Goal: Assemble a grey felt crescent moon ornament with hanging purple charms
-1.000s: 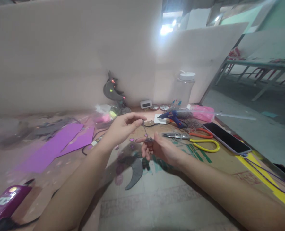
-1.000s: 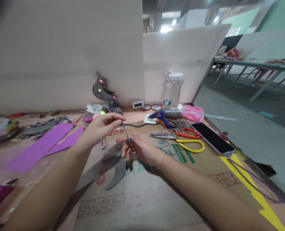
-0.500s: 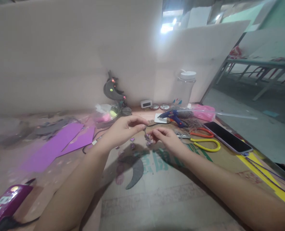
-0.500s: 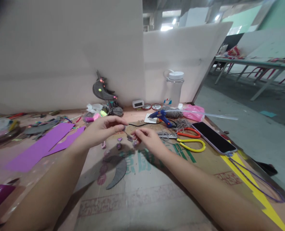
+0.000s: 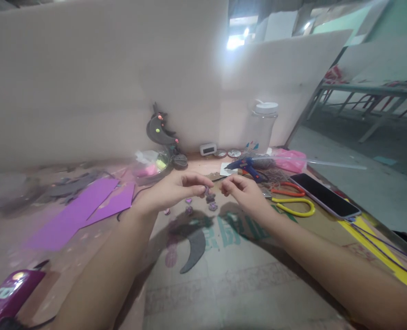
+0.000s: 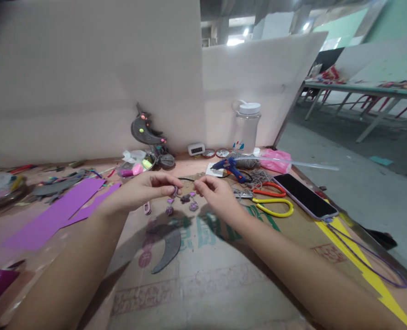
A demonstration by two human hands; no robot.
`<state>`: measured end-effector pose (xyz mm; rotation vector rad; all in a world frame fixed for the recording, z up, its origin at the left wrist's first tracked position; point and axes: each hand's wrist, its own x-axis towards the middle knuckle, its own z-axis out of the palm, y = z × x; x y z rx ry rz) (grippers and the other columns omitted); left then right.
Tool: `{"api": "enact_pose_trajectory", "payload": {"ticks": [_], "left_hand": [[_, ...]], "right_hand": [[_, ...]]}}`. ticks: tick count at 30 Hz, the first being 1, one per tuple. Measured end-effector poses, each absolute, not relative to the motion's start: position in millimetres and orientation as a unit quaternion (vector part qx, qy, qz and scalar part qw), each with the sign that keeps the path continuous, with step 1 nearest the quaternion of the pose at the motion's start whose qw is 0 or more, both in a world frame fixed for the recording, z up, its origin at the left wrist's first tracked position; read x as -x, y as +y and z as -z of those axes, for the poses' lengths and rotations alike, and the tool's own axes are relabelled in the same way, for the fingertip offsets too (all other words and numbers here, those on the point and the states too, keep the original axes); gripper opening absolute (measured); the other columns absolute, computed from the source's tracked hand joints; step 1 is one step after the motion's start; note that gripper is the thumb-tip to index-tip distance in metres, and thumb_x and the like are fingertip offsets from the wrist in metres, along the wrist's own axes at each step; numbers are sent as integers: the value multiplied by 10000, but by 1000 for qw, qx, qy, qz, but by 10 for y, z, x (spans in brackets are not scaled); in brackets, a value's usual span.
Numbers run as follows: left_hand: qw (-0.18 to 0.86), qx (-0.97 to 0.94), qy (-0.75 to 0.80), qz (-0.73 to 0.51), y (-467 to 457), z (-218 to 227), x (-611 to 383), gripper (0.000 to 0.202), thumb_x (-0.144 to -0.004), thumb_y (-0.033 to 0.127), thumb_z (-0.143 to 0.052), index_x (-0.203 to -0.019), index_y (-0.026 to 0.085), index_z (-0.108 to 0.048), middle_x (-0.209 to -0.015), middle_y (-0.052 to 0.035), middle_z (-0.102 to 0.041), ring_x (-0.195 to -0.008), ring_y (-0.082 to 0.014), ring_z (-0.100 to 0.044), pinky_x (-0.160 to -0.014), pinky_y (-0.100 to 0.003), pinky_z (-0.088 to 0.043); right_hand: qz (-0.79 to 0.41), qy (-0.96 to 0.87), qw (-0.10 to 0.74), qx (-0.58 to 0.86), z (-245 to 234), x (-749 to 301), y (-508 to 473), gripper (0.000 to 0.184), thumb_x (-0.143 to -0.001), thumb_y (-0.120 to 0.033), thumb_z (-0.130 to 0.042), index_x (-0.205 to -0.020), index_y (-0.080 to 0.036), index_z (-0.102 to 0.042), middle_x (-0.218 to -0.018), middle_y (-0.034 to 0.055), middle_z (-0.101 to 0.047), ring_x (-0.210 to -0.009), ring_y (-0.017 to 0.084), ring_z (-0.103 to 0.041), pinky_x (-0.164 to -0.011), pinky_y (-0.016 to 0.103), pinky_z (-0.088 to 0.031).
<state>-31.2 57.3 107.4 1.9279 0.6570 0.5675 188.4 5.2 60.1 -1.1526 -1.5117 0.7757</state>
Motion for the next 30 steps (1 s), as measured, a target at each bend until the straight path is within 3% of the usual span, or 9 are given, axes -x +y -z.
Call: {"api": "enact_pose_trajectory", "payload": {"ticks": [4,8,13,23,30], "left_hand": [[581,-741,214,-261,522,-1056,224,245,-863,285,-686,-1098,226,-722,-1033,-55,-733,-871,-140,-659,-768,-247,-497],[606,-718,214,-268,488,-1059,177,368,-848,303,-707,-1201,205,-670,-992,-71,-735,-862,-153,-664,-757,-256,-498],[571,-724,254,-292,432,-1103,142,399,-834,305,-716,-1207,184,-641,-961,-71,-749,-877,-175,-690,-775,-274,-516],[441,-783,315,-304,235,-1155,40,315,-856,217,-638,-1166,166,-660,-1091,-83,-730,-928,-188,-707,-788,-285,-556],[476,-772,303,-291,297,-1179,127,293,-870,237,-653,-1161,201,-667,-991,-40,-750,-898,-154,-710,-791,-250,-546]], "right_hand": [[-336,-677,489,435,-775,-1849,-76,226,-879,-358,-586,-963,-182,-699,-826,36,-693,-730,157,-598,-681,292,-459],[-337,-679,498,422,-825,-1877,-95,248,-858,-352,-626,-1025,-186,-702,-899,52,-713,-785,168,-634,-728,316,-499],[-263,-687,512,443,-898,-1847,-143,177,-801,-295,-701,-941,-196,-744,-897,50,-731,-763,165,-649,-709,302,-519],[-124,-741,525,401,-830,-1871,-152,116,-869,-150,-615,-820,-193,-710,-796,16,-705,-751,138,-635,-721,263,-482],[-187,-669,550,464,-927,-1977,-110,112,-911,-211,-539,-826,-198,-611,-682,-26,-596,-642,126,-565,-627,249,-437]]}}
